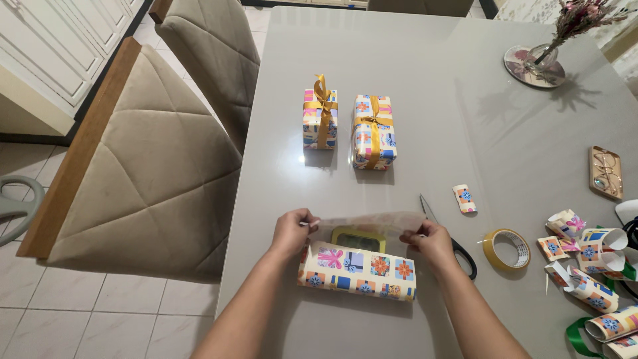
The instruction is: The person wraps a small rectangular box with patterned gift paper on a dining table. They fold the paper around the box, cut and apply clear tape to secure the seams, and trim excess paper with scissors. Two already wrapped gifts are visible nearby.
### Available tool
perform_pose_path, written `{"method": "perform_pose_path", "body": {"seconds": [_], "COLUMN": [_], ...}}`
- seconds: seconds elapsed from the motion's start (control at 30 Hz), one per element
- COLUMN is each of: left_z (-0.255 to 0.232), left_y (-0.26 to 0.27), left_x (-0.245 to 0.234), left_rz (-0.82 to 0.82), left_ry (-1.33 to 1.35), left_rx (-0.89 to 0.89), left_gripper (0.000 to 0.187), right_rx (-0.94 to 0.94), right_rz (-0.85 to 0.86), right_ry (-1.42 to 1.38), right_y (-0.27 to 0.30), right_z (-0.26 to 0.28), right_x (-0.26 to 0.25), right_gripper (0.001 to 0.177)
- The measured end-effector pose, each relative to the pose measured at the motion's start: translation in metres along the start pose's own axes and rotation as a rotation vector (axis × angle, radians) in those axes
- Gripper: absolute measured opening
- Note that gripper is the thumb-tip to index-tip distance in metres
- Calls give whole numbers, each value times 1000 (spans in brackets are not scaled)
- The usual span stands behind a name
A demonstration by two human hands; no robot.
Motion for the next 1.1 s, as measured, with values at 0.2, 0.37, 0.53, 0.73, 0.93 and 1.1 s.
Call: {"method": "perform_pose_path", "body": {"seconds": [0.2,0.37,0.53,0.73,0.93,1.1], "left_z": [26,28,-5,-56,-68,-54], "left_y": [13,13,38,107,96,97], "left_x": [-7,-5,-12,49,67,76], "left_rz": [109,113,-270,381,567,628], "left_ry": [45,120,-325,-793,-1105,-1112], "left_rx": [31,85,161,543,517,527], "left_gripper": [8,8,20,104,127,123], "right_rx": [-651,-1050,-781,-878,-905,-812], "right_rz": [-583,-403,-177,-129,-181,-224], "right_ry": [801,927,1157,1126,1108,1016], "right_y": [103,107,70,67,71,67], "right_z": [61,97,105,101,107,101], "right_x": [28,77,94,98,90,80], "right_gripper": [80,73,4,7,8,11]}}
Point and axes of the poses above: each hand's wrist, its own y-axis away from the middle knuckle, its own x-axis out of the palm, z = x × y, the point moved 2 cm from there along -y, towards the middle knuckle, and after that the axes turned 12 degrees about x, right-handed, at the moved point
